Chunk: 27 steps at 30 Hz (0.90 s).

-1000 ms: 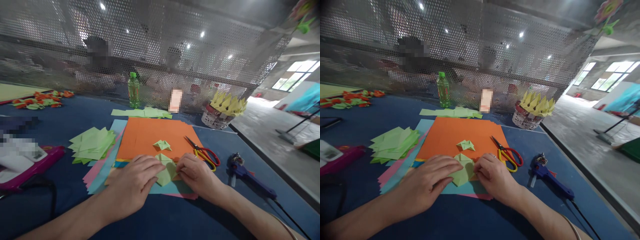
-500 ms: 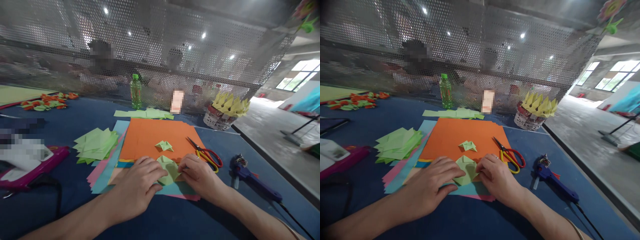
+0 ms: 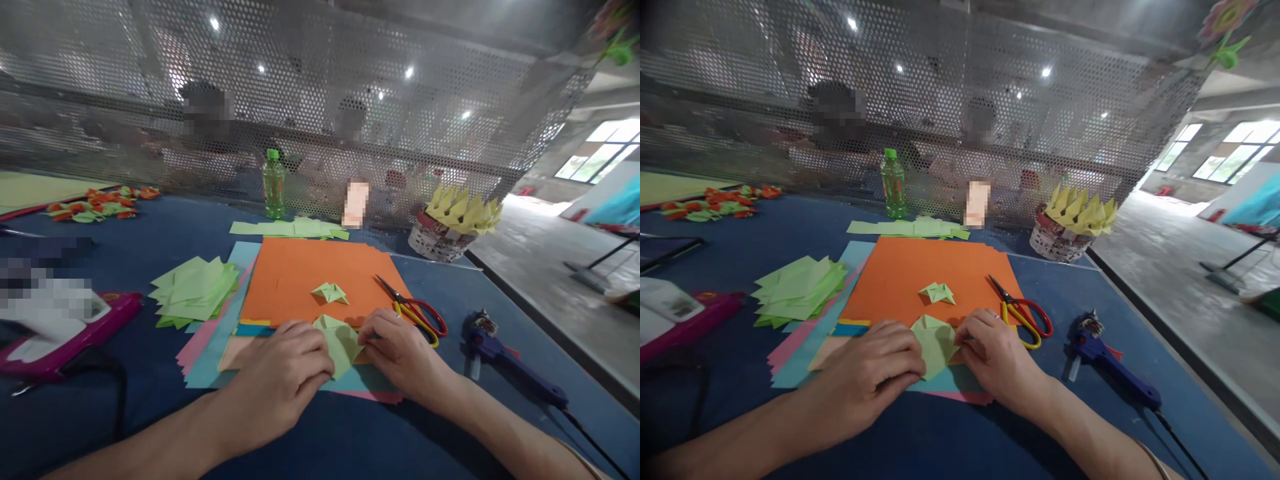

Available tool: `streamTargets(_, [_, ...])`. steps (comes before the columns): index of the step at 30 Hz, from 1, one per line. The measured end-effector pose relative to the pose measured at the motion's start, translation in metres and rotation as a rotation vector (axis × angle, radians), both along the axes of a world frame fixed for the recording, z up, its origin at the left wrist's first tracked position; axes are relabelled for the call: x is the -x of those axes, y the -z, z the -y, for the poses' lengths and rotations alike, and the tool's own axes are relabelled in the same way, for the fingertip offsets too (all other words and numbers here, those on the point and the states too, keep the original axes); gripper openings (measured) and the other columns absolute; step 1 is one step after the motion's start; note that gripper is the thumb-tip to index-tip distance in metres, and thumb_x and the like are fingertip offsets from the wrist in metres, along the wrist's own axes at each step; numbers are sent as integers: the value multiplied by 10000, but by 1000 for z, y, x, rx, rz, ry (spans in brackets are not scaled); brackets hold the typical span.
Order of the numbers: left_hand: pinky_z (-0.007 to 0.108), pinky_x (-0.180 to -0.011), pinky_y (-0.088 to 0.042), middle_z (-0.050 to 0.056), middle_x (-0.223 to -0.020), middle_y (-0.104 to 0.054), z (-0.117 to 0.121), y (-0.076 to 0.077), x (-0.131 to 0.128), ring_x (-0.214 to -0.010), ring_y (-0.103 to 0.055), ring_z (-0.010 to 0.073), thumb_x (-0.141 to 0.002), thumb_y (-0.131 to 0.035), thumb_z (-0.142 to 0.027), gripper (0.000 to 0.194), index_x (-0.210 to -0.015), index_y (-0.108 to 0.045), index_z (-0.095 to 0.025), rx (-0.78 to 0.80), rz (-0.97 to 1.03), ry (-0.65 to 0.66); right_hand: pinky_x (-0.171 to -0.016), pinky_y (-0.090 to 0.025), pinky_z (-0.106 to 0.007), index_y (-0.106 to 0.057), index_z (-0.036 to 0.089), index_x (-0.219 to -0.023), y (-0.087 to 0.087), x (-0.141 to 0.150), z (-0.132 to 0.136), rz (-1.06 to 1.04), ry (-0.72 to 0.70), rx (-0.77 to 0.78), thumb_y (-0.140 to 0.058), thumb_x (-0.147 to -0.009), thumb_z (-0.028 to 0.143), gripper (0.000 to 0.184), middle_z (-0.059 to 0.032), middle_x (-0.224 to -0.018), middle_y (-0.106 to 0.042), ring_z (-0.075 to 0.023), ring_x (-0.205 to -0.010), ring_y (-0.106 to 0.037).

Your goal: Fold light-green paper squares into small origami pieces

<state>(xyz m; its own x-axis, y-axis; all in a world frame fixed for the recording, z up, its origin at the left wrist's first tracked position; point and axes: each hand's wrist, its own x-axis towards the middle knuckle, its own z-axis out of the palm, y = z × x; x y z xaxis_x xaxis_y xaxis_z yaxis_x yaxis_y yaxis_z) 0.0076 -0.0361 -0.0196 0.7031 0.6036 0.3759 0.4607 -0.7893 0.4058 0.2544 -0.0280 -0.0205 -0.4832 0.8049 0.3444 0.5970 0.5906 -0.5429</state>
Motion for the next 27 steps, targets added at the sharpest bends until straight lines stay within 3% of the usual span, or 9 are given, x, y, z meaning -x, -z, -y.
streamTargets(12, [342,-857,-403,8,-936,-675,4,-6,-3,-891,-595,175,-998,-548,-219,156,-915,-681,-213,48,35,89,-797,-436,-287,-584,207,-869,1,1,0,-23,-5,15,-520,-781,-79,306,-13,-911,-615,-167,-878,-571])
streamTargets(17, [339,-868,-435,30,-1034,-699,-2,-5,2,-965,-629,193,-1038,-476,-239,183,-1089,-650,-211,41,105,-21,-782,-434,-286,-591,202,-877,-1,0,0,-13,-5,20,-516,-782,-73,301,-20,-912,-609,-171,-876,-569])
streamTargets(21, [323,-825,-456,20,-1024,-720,-6,-2,6,-948,-652,196,-1032,-463,-204,195,-1090,-649,-215,2,103,-109,-774,-431,-287,-595,205,-878,0,0,-1,0,-5,27,-509,-792,-68,299,-19,-907,-607,-172,-867,-568])
streamTargets(27, [344,-832,-456,12,-1037,-732,-9,5,6,-944,-667,203,-994,-459,-111,242,-1092,-657,-210,-69,54,-136,-750,-425,-282,-589,206,-866,1,-1,0,13,-3,5,-511,-783,-72,300,-17,-890,-605,-171,-840,-564])
